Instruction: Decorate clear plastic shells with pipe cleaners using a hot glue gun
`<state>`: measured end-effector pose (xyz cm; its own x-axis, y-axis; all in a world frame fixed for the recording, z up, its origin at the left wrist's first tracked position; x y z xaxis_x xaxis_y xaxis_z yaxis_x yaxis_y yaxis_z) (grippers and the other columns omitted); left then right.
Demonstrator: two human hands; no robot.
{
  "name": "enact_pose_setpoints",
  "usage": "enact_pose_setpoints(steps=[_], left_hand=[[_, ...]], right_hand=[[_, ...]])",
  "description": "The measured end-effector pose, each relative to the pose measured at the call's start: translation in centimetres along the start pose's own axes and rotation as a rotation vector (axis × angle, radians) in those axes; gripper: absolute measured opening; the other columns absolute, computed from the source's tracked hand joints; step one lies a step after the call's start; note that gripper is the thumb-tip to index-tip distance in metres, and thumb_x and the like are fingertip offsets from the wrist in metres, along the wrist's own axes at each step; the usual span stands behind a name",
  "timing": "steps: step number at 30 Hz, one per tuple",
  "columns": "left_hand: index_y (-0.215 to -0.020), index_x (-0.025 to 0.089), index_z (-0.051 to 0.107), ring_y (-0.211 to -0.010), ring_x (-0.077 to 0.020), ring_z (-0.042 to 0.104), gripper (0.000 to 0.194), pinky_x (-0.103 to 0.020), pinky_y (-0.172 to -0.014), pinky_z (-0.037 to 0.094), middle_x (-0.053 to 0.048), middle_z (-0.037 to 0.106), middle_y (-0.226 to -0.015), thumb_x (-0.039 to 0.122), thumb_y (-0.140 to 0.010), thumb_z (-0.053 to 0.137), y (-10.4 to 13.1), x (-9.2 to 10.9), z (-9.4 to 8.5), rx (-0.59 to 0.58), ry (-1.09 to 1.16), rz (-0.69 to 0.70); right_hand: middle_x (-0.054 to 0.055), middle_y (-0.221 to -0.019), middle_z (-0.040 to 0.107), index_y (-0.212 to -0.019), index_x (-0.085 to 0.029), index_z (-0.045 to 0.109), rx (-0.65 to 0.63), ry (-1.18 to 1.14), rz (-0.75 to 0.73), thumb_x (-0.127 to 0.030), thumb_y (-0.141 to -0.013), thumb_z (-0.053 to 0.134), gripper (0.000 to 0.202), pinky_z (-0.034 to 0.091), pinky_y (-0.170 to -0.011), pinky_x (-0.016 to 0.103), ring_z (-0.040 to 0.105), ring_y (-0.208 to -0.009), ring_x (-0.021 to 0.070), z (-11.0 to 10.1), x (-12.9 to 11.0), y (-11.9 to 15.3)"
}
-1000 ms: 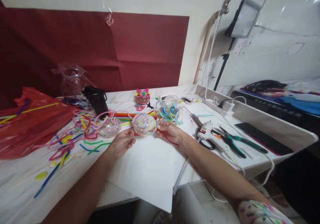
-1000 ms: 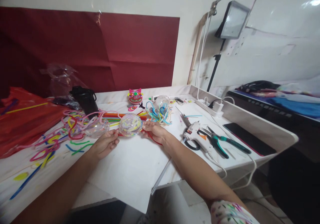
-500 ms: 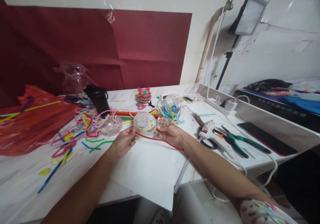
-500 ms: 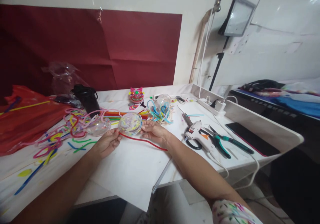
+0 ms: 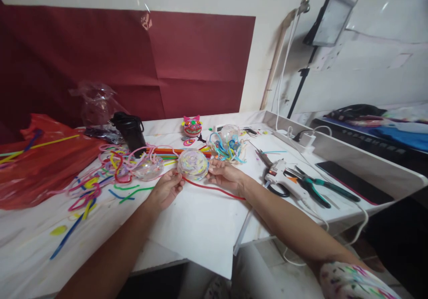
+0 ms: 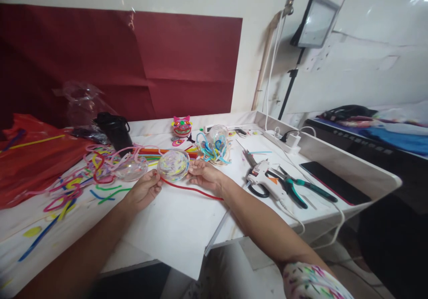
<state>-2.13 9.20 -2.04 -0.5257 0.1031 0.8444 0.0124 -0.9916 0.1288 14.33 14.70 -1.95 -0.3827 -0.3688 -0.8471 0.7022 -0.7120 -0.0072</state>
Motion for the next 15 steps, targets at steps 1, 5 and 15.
enact_pose_setpoints(steps=[1,5,15], left_hand=[[-0.074,0.015,0.057,-0.048,-0.0058,0.055,0.028,-0.012,-0.041,0.042,0.004,0.059,-0.061,0.005,-0.069,0.082,0.0,0.0,0.1,-0.002,-0.001,0.000],[-0.082,0.014,0.063,-0.049,-0.0051,0.055,0.022,-0.012,-0.042,0.044,0.003,0.062,-0.066,0.004,-0.071,0.080,0.0,0.1,0.2,-0.007,-0.006,0.004],[-0.078,0.013,0.065,-0.048,-0.0058,0.056,0.018,-0.012,-0.045,0.048,0.001,0.065,-0.064,0.001,-0.073,0.076,0.0,0.6,0.0,0.020,-0.001,0.046]], right_hand=[[-0.002,-0.068,0.066,-0.080,-0.014,0.062,0.003,0.002,0.003,-0.012,-0.074,0.081,0.021,0.056,-0.059,0.023,0.066,-0.062,0.0109,0.0,0.0,-0.1],[-0.001,-0.070,0.068,-0.083,-0.014,0.063,0.026,0.022,0.019,-0.010,-0.075,0.079,0.019,0.055,-0.056,0.021,0.066,-0.060,0.0103,-0.2,0.1,-0.3],[0.001,-0.080,0.071,-0.088,-0.015,0.065,0.066,0.215,0.063,-0.022,-0.070,0.085,0.028,0.052,-0.054,0.019,0.070,-0.068,0.0130,1.0,-0.8,0.6]])
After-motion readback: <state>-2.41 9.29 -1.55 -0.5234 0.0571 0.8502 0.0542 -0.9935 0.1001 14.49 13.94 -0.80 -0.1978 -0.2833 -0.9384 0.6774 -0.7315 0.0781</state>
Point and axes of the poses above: each hand's wrist, its own y-axis away from the middle knuckle, its own z-axis out of the palm, x = y × z, the point moved 8 cm from there along -y, towards the middle knuckle
